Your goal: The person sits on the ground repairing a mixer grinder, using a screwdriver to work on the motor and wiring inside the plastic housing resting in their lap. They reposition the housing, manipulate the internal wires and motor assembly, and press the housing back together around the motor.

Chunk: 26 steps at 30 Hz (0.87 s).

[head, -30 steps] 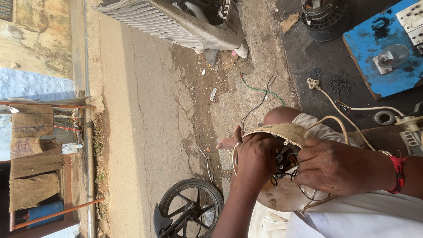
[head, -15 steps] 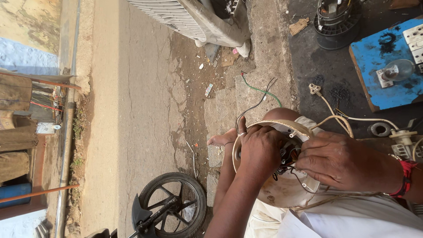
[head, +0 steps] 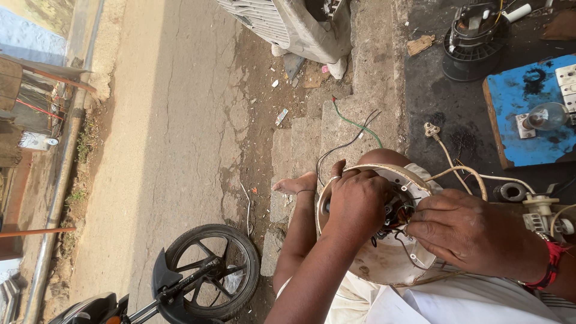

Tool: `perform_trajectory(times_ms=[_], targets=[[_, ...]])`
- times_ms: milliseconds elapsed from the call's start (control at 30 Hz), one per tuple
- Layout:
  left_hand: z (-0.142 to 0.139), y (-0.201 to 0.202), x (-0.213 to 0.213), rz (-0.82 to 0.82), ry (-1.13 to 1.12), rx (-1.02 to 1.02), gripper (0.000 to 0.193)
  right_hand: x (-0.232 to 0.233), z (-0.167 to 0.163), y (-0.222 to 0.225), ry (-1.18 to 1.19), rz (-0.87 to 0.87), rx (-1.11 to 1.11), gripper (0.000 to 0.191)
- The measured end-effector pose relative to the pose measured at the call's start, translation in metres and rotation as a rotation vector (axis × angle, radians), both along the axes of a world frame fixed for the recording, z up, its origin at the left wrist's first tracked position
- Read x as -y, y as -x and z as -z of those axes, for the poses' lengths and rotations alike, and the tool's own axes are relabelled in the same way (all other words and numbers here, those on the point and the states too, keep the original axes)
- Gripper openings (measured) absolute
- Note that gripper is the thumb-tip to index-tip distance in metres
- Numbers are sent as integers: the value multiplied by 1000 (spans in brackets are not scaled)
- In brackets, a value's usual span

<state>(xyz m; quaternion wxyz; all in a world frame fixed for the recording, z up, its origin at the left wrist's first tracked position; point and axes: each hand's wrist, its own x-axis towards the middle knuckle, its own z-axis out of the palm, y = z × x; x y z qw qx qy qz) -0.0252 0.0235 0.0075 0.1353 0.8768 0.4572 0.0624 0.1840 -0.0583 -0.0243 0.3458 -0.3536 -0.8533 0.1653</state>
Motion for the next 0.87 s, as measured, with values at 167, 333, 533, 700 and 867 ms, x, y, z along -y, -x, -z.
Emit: perform_trajectory(times_ms=[167,333,533,700,867], targets=[[-4,5,3,-5,38,7,20,1,-3,8,9,-43,-63,29],[-11,11,6,-17,41,32,20,2,-8,18,-21,-67,-102,26],[-15,17,9,-7,56,37,12,5,-4,23,-25,-80,-124,26],[-17,21,11,-38,105,46,15,7,1,27,-36,-99,-141,28],[-19,23,11,-53,115,29,11,9,8,30,-5,-104,-152,30]])
